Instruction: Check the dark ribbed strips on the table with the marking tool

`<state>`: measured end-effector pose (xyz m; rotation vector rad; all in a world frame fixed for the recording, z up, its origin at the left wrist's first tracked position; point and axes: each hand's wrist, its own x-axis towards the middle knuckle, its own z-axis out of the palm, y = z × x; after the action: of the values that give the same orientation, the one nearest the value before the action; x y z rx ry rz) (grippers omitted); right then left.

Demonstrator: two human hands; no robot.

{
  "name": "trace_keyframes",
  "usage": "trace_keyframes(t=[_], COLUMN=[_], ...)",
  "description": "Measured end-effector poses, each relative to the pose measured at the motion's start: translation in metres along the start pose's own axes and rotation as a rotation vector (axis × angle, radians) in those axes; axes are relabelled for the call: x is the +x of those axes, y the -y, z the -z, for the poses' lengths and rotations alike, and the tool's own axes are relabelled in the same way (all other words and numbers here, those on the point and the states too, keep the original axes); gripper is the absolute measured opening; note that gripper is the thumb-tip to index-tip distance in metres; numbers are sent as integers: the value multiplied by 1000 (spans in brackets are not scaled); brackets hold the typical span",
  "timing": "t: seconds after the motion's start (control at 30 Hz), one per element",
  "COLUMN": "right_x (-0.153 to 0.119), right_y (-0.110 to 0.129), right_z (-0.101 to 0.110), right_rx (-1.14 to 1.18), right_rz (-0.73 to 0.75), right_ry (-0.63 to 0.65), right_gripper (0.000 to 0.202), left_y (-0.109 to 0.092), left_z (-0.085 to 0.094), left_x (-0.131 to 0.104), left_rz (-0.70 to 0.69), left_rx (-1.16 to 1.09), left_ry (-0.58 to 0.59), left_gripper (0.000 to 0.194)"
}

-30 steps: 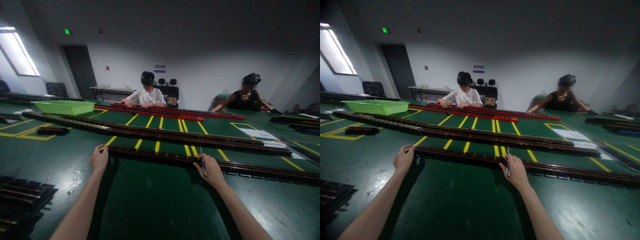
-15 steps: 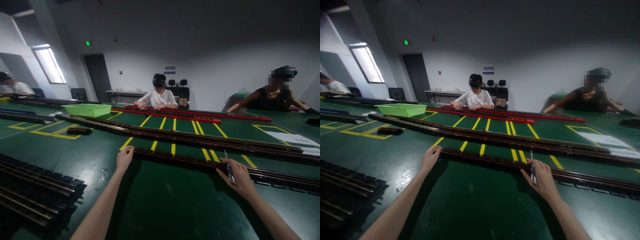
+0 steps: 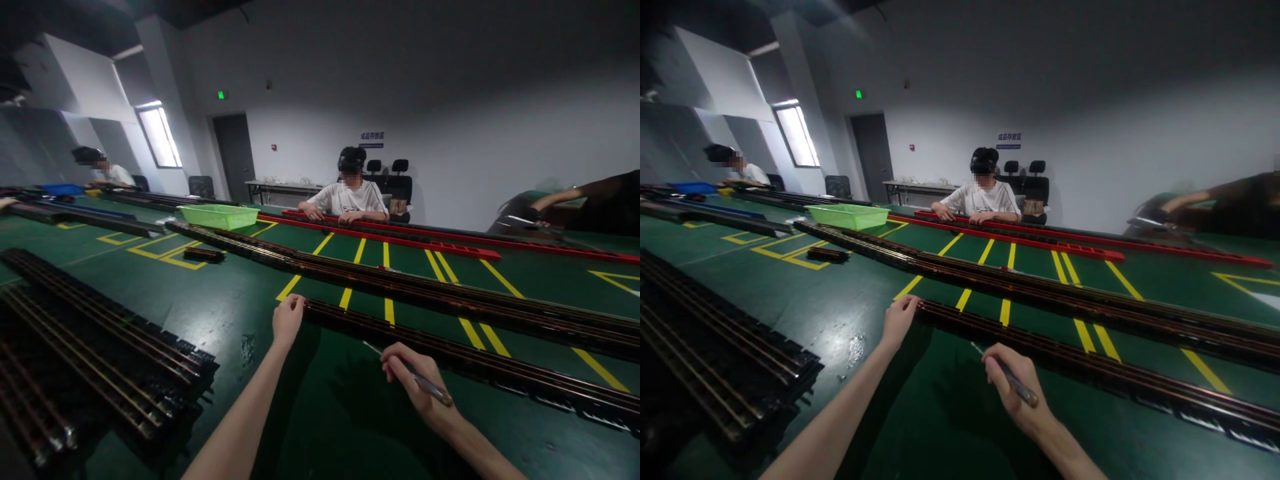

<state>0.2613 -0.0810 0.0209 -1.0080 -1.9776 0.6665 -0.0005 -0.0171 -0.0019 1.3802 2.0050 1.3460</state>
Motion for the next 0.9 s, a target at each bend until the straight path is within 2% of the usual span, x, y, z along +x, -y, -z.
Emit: trace_keyframes(t=[0.17, 0.27, 0.4, 0.5, 0.67, 0.9], right_x=[45, 68, 85, 89, 86, 84], right_y=[15, 16, 16, 14, 5, 5], right_z=[-42, -62, -82, -92, -99, -100], right_rx=[261, 400, 353, 268, 264, 304], right_rz=[-130, -142, -151, -117, -10, -34], right_ry=[-18, -52, -207, -295, -200, -111], right_gripper=[34, 33, 25, 27, 23, 26], left_y=[-4, -8, -11, -11, -10, -10], left_z=[1, 2, 2, 1, 1, 0], left_x=[-2, -4, -7, -7, -6, -5], left_rz=[-1, 5, 0, 1, 27, 38], left_rx=[26, 36, 22, 1, -11, -14], left_ry=[20, 8, -12, -27, -33, -40], left_gripper=[22, 23, 25, 27, 28, 28])
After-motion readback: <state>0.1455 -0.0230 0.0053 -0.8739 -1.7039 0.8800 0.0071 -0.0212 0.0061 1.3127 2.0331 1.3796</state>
